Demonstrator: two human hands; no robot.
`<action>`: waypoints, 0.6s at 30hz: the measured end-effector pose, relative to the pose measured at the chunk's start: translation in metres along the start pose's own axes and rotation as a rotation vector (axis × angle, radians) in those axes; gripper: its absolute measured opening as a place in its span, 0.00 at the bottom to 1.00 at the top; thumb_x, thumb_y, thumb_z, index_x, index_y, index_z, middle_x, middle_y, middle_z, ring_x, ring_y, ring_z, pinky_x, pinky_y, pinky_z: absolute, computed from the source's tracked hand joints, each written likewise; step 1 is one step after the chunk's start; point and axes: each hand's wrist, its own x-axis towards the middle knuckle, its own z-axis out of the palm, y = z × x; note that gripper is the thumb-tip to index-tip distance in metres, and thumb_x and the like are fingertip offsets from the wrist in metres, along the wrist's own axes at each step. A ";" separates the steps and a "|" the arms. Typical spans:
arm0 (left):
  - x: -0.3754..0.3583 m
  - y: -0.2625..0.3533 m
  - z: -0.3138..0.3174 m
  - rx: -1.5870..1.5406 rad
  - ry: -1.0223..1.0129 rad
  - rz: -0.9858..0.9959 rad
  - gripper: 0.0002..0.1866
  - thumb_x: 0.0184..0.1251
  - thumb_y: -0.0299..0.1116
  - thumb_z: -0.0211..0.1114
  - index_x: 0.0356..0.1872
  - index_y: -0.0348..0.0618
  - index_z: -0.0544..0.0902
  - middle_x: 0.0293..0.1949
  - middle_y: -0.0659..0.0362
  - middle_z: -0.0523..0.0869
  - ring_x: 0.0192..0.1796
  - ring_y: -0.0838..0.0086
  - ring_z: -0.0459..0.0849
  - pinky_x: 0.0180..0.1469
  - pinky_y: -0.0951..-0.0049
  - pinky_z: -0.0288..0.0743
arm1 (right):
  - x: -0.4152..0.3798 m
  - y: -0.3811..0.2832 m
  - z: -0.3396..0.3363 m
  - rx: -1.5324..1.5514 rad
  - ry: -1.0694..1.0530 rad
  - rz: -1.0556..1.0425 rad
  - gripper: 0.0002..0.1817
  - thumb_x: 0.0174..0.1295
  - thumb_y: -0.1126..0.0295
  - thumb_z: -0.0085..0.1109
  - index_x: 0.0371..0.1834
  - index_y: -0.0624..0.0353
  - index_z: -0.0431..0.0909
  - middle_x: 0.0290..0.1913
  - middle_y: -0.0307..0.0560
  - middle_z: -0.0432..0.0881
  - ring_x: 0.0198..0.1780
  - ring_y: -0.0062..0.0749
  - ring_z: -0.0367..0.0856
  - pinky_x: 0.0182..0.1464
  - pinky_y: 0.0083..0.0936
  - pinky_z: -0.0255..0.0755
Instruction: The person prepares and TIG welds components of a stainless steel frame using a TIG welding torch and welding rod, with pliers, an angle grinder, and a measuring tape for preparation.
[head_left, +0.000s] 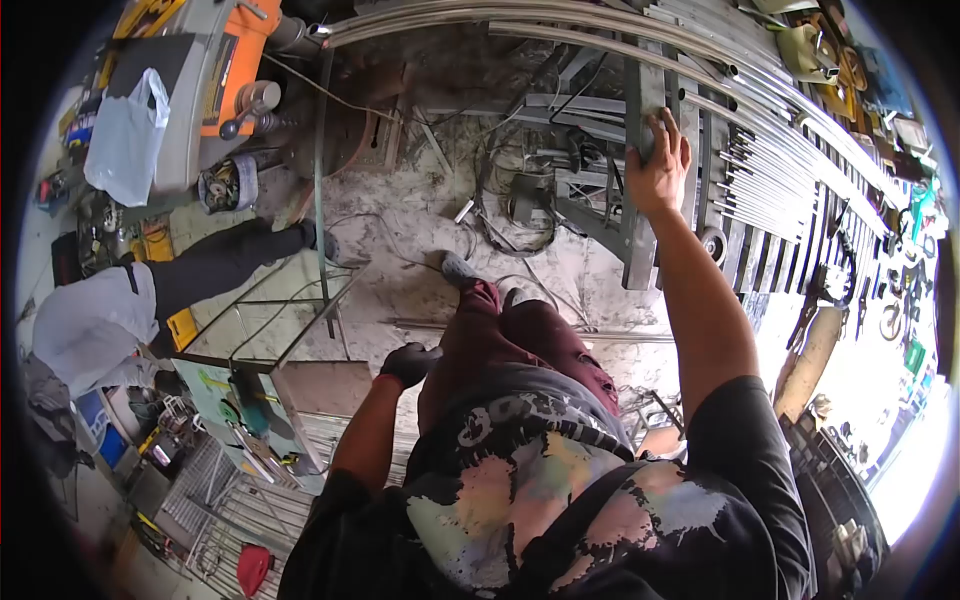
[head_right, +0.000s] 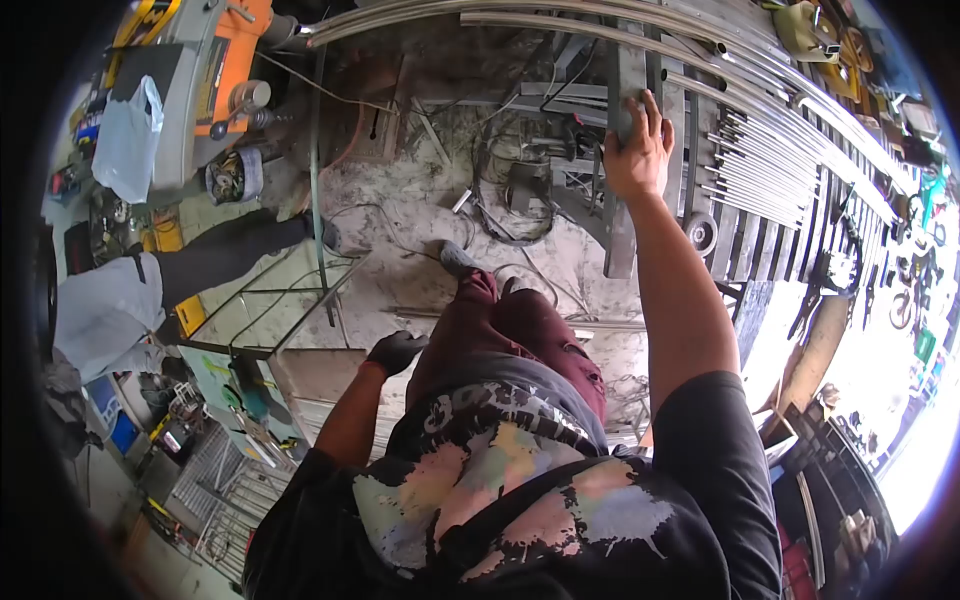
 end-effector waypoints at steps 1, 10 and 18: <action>-0.001 0.021 -0.021 -0.027 -0.086 -0.133 0.23 0.80 0.58 0.58 0.54 0.51 0.90 0.48 0.42 0.90 0.52 0.42 0.89 0.56 0.49 0.82 | 0.000 0.000 0.000 0.003 -0.007 0.004 0.37 0.64 0.66 0.69 0.79 0.52 0.70 0.85 0.51 0.64 0.85 0.46 0.63 0.87 0.51 0.48; -0.036 0.142 -0.174 0.108 -0.242 -0.300 0.44 0.69 0.74 0.51 0.61 0.44 0.90 0.61 0.38 0.89 0.66 0.47 0.88 0.69 0.53 0.78 | 0.000 0.004 -0.002 0.045 -0.002 0.020 0.35 0.66 0.64 0.67 0.79 0.54 0.70 0.86 0.53 0.64 0.85 0.47 0.64 0.88 0.52 0.47; -0.038 0.113 -0.152 0.313 0.287 -0.262 0.43 0.60 0.76 0.59 0.52 0.43 0.92 0.55 0.41 0.93 0.60 0.48 0.91 0.64 0.54 0.81 | -0.004 0.006 -0.003 0.073 0.006 0.038 0.36 0.66 0.65 0.66 0.80 0.52 0.70 0.86 0.50 0.64 0.85 0.45 0.64 0.88 0.52 0.47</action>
